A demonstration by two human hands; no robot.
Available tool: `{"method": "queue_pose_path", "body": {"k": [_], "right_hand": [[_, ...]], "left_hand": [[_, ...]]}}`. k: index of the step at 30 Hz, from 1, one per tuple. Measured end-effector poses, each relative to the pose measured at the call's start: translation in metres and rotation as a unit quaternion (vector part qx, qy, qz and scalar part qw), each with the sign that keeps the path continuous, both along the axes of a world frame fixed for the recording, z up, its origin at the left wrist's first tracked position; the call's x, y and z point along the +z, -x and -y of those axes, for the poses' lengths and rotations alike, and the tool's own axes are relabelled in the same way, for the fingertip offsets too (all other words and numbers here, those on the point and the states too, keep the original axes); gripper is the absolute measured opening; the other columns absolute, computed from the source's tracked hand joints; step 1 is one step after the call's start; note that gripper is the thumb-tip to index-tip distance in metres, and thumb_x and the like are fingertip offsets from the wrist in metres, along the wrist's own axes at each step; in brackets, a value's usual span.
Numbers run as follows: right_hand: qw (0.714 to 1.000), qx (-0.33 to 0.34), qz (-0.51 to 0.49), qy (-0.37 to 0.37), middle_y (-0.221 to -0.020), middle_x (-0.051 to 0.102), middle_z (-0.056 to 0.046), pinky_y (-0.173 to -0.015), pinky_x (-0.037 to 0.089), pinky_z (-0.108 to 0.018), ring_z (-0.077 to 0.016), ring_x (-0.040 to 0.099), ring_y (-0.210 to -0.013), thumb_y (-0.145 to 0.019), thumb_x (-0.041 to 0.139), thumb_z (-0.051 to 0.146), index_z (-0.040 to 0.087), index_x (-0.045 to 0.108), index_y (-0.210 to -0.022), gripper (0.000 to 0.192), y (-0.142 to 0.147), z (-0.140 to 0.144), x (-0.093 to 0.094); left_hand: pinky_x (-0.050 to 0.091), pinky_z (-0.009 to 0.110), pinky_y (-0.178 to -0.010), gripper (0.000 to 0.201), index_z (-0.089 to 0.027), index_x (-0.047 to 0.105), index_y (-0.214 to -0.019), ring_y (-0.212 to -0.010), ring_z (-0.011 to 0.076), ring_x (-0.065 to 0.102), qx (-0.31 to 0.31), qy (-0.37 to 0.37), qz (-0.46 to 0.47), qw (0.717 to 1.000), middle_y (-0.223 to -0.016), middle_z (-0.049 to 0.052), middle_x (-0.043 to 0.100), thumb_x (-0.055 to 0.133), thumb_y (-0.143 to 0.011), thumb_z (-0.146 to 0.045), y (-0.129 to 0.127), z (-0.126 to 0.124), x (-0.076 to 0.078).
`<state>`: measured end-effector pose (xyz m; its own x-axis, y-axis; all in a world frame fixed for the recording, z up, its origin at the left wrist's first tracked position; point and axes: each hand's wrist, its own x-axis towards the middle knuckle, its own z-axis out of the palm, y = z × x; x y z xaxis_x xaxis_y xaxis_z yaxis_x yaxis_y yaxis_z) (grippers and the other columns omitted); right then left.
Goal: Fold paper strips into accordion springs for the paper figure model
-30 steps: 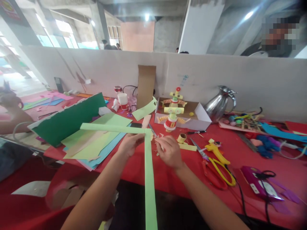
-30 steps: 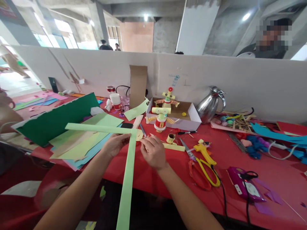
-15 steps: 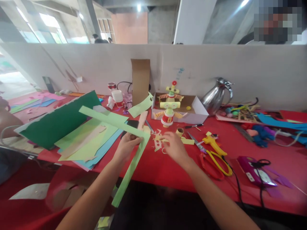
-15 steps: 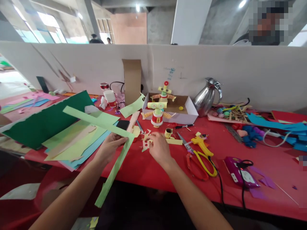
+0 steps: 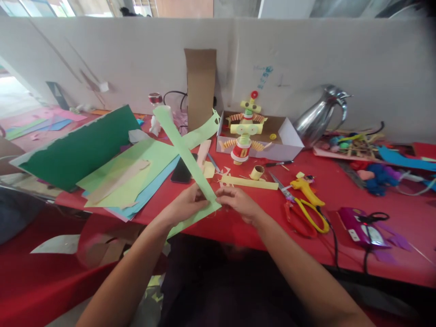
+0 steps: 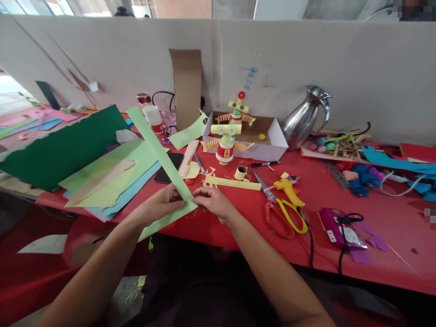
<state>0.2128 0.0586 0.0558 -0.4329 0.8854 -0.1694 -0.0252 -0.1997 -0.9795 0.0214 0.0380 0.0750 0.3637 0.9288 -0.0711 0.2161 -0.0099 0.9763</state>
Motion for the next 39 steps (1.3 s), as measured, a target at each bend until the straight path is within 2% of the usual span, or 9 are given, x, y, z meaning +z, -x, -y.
{"method": "queue_pose_path", "body": {"k": [2, 5, 9, 13, 18, 25, 30, 34, 39], "right_hand": [[1.0, 0.011, -0.01, -0.012, -0.06, 0.059, 0.004, -0.052, 0.035, -0.022, -0.0087, 0.049, -0.055, -0.066, 0.068, 0.023, 0.02, 0.066, -0.07, 0.006, 0.003, -0.004, -0.001], [0.999, 0.016, -0.038, -0.028, -0.06, 0.061, 0.005, -0.054, 0.037, -0.022, -0.009, 0.052, -0.054, -0.066, 0.067, 0.023, 0.02, 0.065, -0.075, 0.009, 0.011, -0.01, -0.003], [0.997, 0.007, -0.059, -0.039, -0.056, 0.061, 0.007, -0.053, 0.037, -0.023, -0.0096, 0.054, -0.05, -0.067, 0.068, 0.023, 0.022, 0.064, -0.084, 0.018, 0.018, -0.015, -0.006], [0.997, -0.016, -0.063, -0.033, -0.051, 0.059, 0.007, -0.049, 0.035, -0.023, -0.0093, 0.052, -0.045, -0.066, 0.066, 0.023, 0.022, 0.065, -0.081, 0.016, 0.019, -0.015, -0.011], [0.997, -0.029, -0.073, -0.01, -0.053, 0.06, 0.006, -0.047, 0.034, -0.021, -0.0092, 0.053, -0.046, -0.064, 0.067, 0.022, 0.021, 0.067, -0.079, 0.016, 0.015, -0.014, -0.012], [0.995, -0.024, -0.095, 0.008, -0.058, 0.061, 0.003, -0.048, 0.034, -0.022, -0.0084, 0.05, -0.049, -0.067, 0.069, 0.023, 0.02, 0.069, -0.071, 0.005, 0.006, -0.015, -0.019], [0.994, -0.021, -0.101, -0.043, -0.071, 0.068, -0.001, -0.055, 0.039, -0.025, -0.0124, 0.055, -0.059, -0.071, 0.069, 0.031, 0.022, 0.074, -0.077, 0.012, -0.002, -0.023, -0.029], [0.997, -0.032, -0.049, -0.056, -0.072, 0.069, 0.0, -0.059, 0.041, -0.026, -0.0136, 0.056, -0.063, -0.068, 0.069, 0.028, 0.022, 0.075, -0.074, 0.01, -0.005, -0.026, -0.019], [0.993, -0.044, -0.113, 0.005, -0.065, 0.066, 0.001, -0.059, 0.042, -0.026, -0.0131, 0.055, -0.059, -0.066, 0.07, 0.028, 0.021, 0.073, -0.072, 0.01, -0.003, -0.024, -0.011]], "left_hand": [[0.046, 0.029, -0.069, 0.029, -0.018, 0.054, -0.106, -0.081, 0.0193, 0.064, -0.011, -0.031, -0.07, 0.997, -0.089, 0.005, 0.068, 0.063, -0.079, -0.024, 0.006, -0.005, 0.007], [0.043, 0.027, -0.064, 0.036, -0.02, 0.055, -0.113, -0.072, 0.0174, 0.061, 0.018, -0.105, -0.181, 0.978, -0.078, 0.001, 0.066, 0.061, -0.078, -0.02, 0.013, -0.012, 0.019], [0.043, 0.026, -0.066, 0.044, -0.022, 0.056, -0.122, -0.071, 0.0156, 0.059, 0.011, -0.159, -0.189, 0.969, -0.078, -0.001, 0.064, 0.058, -0.078, -0.019, 0.016, -0.015, 0.023], [0.044, 0.026, -0.065, 0.041, -0.021, 0.062, -0.119, -0.072, 0.0159, 0.061, 0.011, -0.087, -0.118, 0.989, -0.081, 0.002, 0.068, 0.06, -0.077, -0.023, 0.014, -0.015, 0.017], [0.045, 0.027, -0.07, 0.021, -0.018, 0.07, -0.089, -0.077, 0.0166, 0.064, 0.046, 0.032, -0.011, 0.998, -0.083, 0.005, 0.072, 0.07, -0.07, -0.027, 0.015, -0.016, 0.007], [0.041, 0.025, -0.06, 0.013, -0.019, 0.076, -0.077, -0.062, 0.0127, 0.056, 0.069, 0.086, -0.027, 0.994, -0.071, 0.002, 0.07, 0.072, -0.067, -0.026, 0.01, -0.019, 0.012], [0.046, 0.028, -0.07, 0.01, -0.017, 0.074, -0.067, -0.067, 0.0142, 0.059, 0.062, 0.116, 0.007, 0.991, -0.07, 0.004, 0.069, 0.073, -0.066, -0.027, 0.001, -0.028, 0.014], [0.046, 0.027, -0.069, 0.02, -0.017, 0.069, -0.07, -0.066, 0.0129, 0.059, 0.092, 0.138, 0.011, 0.986, -0.067, 0.002, 0.067, 0.082, -0.057, -0.025, -0.006, -0.035, 0.013], [0.046, 0.029, -0.071, 0.027, -0.017, 0.065, -0.072, -0.071, 0.0152, 0.062, 0.1, 0.128, -0.01, 0.987, -0.068, 0.002, 0.067, 0.083, -0.053, -0.024, -0.012, -0.04, 0.016]]}}
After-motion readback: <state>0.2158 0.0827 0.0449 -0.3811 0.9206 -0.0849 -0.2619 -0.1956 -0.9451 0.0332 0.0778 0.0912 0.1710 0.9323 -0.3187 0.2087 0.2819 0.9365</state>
